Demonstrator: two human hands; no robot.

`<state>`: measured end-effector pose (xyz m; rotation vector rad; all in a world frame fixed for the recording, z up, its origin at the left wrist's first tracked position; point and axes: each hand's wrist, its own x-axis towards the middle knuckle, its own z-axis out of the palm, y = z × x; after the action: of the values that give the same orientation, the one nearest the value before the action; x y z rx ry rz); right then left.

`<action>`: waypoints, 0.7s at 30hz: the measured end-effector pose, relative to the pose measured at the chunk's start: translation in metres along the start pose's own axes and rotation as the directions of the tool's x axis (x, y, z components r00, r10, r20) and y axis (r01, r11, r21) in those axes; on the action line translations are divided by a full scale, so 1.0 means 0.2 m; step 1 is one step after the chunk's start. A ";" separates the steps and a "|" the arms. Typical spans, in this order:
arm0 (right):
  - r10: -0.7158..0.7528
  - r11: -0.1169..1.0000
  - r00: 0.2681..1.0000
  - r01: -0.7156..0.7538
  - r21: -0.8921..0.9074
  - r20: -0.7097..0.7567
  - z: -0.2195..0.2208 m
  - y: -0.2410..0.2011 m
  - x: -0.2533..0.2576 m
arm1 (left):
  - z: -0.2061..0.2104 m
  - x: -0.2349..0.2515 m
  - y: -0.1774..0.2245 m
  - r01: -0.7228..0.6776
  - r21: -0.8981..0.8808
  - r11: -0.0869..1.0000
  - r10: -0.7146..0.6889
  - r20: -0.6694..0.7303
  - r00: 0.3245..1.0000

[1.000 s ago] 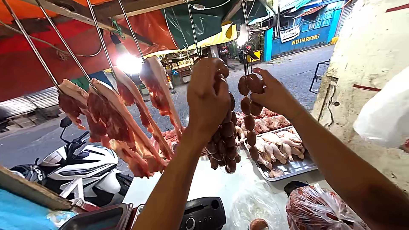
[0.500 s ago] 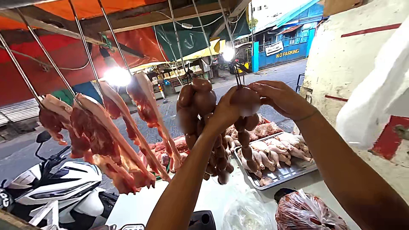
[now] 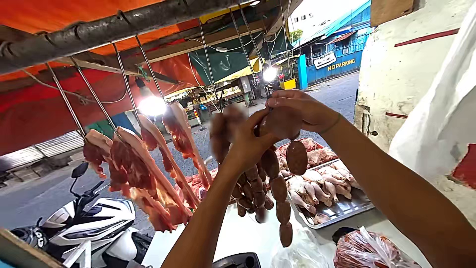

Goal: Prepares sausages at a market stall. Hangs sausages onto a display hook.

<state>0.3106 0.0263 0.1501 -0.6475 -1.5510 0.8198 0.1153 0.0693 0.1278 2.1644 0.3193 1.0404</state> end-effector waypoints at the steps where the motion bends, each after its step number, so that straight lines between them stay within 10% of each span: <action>1: -0.025 0.998 1.000 0.025 0.051 0.006 0.01 0.00 -0.01 | 0.01 -0.01 0.02 -0.042 -0.025 0.999 0.041 -0.053 0.998; 7: -0.097 0.943 0.982 0.144 0.301 -0.164 0.13 0.04 -0.08 | 0.03 0.00 0.13 -0.154 -0.304 0.940 0.114 -0.143 0.983; 11: -0.246 0.863 0.969 0.223 0.454 -0.009 0.14 0.12 -0.07 | 0.04 0.09 0.25 -0.173 -0.394 0.903 0.087 -0.227 0.970; 16: -0.305 0.822 0.948 0.310 0.478 -0.089 0.18 0.17 -0.01 | 0.02 0.25 0.31 -0.237 -0.271 0.933 0.092 -0.456 0.885; 21: -0.287 0.696 0.916 0.401 0.596 -0.282 0.18 0.13 -0.07 | 0.00 0.26 0.25 -0.189 -0.261 0.947 0.080 -0.378 0.922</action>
<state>0.2751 0.0249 0.1199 0.0939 -1.0745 0.9072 0.1452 0.0587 0.1922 1.7419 0.1676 1.4738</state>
